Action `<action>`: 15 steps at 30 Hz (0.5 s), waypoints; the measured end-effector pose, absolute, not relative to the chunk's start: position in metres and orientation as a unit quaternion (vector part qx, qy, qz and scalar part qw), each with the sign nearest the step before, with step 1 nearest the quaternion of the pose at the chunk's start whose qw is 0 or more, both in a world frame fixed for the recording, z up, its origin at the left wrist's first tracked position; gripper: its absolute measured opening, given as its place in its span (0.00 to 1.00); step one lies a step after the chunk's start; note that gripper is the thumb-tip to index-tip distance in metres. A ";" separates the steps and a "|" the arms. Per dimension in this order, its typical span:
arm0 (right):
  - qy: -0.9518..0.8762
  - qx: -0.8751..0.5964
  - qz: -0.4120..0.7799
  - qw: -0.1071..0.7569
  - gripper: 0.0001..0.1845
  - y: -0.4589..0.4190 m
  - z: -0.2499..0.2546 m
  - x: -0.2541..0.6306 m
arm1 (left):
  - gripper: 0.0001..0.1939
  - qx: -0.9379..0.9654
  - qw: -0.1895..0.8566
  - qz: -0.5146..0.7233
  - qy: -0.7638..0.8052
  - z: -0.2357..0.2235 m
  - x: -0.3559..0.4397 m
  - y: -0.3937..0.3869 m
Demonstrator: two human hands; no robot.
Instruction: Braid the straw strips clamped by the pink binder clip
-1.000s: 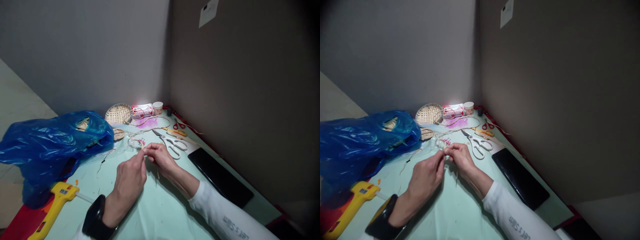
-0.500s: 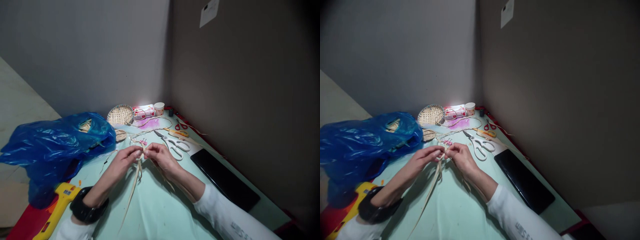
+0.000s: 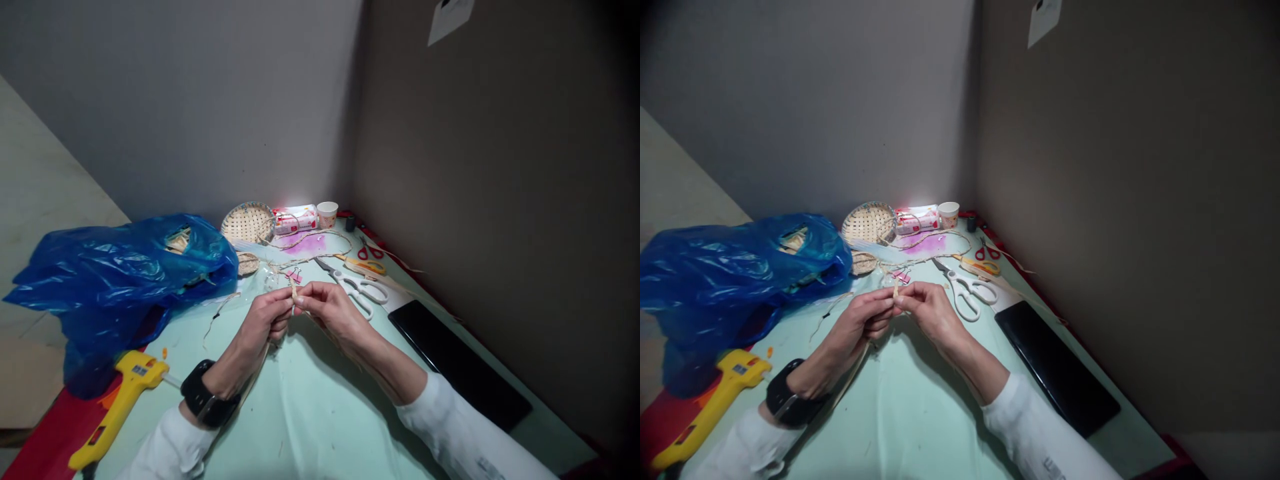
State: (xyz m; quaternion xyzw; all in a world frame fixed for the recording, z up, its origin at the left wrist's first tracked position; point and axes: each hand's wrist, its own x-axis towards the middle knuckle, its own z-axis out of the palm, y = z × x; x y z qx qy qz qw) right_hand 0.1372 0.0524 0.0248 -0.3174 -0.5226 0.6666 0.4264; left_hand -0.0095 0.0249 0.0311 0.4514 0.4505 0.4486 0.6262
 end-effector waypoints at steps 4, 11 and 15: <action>-0.531 -0.310 0.672 0.413 0.09 0.054 0.025 0.138 | 0.08 0.455 0.621 0.454 0.448 0.031 -0.010 0.025; -0.585 -0.321 0.624 0.407 0.12 0.060 0.006 0.137 | 0.12 0.480 0.567 0.458 0.488 0.023 -0.012 0.027; -0.637 -0.386 0.548 0.381 0.08 0.060 0.004 0.137 | 0.12 0.510 0.498 0.450 0.538 0.020 -0.013 0.028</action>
